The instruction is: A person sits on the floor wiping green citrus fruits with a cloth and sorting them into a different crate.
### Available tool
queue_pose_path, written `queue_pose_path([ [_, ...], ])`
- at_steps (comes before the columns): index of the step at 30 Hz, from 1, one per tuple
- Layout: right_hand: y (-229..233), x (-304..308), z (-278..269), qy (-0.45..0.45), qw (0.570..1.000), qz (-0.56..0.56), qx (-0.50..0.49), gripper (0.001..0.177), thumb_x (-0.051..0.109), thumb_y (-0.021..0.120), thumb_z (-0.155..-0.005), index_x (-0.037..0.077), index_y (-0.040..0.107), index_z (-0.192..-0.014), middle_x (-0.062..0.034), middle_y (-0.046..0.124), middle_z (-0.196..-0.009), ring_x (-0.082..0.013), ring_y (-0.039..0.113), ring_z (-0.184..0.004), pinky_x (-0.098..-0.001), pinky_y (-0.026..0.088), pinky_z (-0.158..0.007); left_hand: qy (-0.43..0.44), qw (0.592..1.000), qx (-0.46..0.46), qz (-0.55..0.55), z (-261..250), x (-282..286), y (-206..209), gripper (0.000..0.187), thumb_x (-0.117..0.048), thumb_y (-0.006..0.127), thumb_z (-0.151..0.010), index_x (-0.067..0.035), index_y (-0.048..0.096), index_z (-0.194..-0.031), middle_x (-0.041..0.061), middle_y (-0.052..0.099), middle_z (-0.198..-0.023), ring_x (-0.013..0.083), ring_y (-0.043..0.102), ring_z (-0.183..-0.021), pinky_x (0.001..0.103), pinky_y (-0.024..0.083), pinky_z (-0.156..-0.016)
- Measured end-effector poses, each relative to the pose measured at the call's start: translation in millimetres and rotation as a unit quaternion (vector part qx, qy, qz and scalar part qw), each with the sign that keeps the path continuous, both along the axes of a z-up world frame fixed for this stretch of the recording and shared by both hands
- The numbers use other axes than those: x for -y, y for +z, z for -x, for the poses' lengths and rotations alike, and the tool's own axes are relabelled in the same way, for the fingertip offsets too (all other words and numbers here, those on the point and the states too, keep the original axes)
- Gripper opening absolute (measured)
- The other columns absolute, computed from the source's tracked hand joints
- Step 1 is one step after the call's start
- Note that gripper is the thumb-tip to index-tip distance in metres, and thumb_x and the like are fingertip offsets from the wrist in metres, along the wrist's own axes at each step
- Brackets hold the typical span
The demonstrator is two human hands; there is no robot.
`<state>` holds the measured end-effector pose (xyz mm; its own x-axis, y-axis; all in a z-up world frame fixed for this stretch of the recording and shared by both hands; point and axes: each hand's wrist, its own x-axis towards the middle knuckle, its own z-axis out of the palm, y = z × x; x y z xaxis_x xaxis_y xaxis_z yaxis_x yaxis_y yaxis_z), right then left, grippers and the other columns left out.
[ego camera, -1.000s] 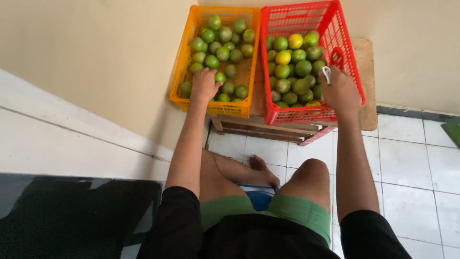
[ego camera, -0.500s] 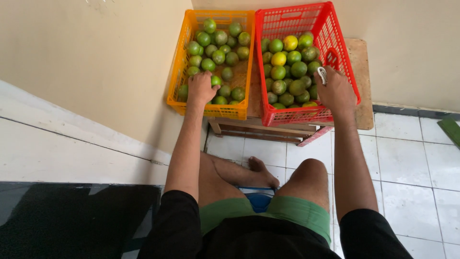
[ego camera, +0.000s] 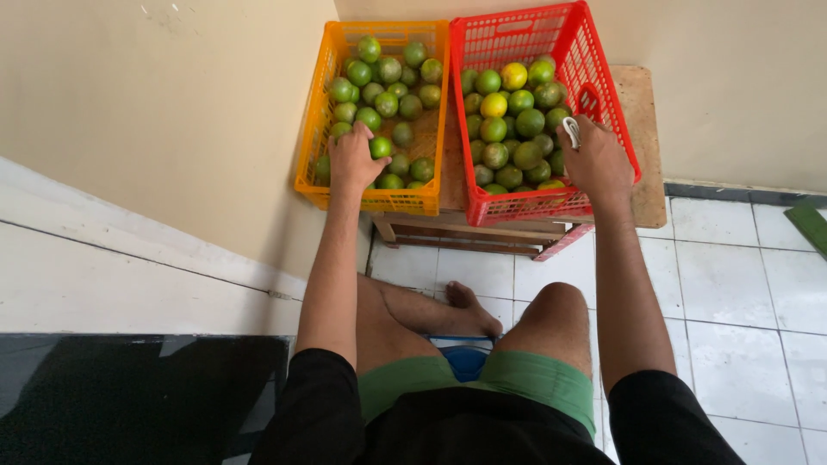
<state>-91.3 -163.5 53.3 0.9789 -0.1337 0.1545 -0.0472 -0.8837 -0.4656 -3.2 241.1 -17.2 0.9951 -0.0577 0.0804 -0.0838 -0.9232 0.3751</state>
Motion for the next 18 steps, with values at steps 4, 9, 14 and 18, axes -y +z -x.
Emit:
queue_pose_path([
  [4,-4.2,1.8,-3.5,-0.005,1.0,0.005,-0.005,0.035,0.039,0.053,-0.11,0.012,0.067,-0.126,-0.0258,0.068,-0.112,-0.0555,0.067,-0.101,-0.0663,0.053,-0.087,0.001,1.0,0.007,0.006,0.4,0.6,0.9,0.053,-0.034,0.087,-0.083,-0.012,0.047,-0.11,0.02,0.069,-0.115,0.0375,0.066,-0.12,0.066,0.025,-0.119],
  [9,-3.6,1.9,-3.2,-0.008,1.0,0.01,-0.005,0.036,0.041,0.053,-0.11,0.012,0.067,-0.126,-0.0257,0.067,-0.113,-0.0557,0.067,-0.101,-0.0668,0.053,-0.087,0.0,1.0,0.012,0.014,0.9,0.8,2.5,0.056,-0.034,0.09,-0.079,-0.013,0.047,-0.108,0.018,0.066,-0.116,0.0388,0.063,-0.123,0.067,0.025,-0.119],
  [14,-4.2,1.5,-3.2,-0.01,1.0,0.011,0.007,0.034,0.04,0.055,-0.109,0.011,0.067,-0.123,-0.026,0.068,-0.11,-0.0553,0.067,-0.1,-0.0659,0.054,-0.085,-0.029,0.981,0.08,0.174,31.0,13.6,31.2,0.054,-0.028,0.091,-0.082,-0.01,0.047,-0.11,0.02,0.065,-0.117,0.0407,0.062,-0.123,0.069,0.031,-0.115],
  [18,2.0,1.2,-0.7,-0.007,1.0,0.006,0.008,0.035,0.038,0.055,-0.109,0.008,0.067,-0.123,-0.0281,0.068,-0.111,-0.056,0.067,-0.101,-0.0657,0.054,-0.084,-0.115,0.893,0.202,0.385,72.1,68.7,65.5,0.053,-0.024,0.087,-0.09,-0.004,0.051,-0.123,0.024,0.065,-0.119,0.0438,0.062,-0.121,0.061,0.044,-0.107],
])
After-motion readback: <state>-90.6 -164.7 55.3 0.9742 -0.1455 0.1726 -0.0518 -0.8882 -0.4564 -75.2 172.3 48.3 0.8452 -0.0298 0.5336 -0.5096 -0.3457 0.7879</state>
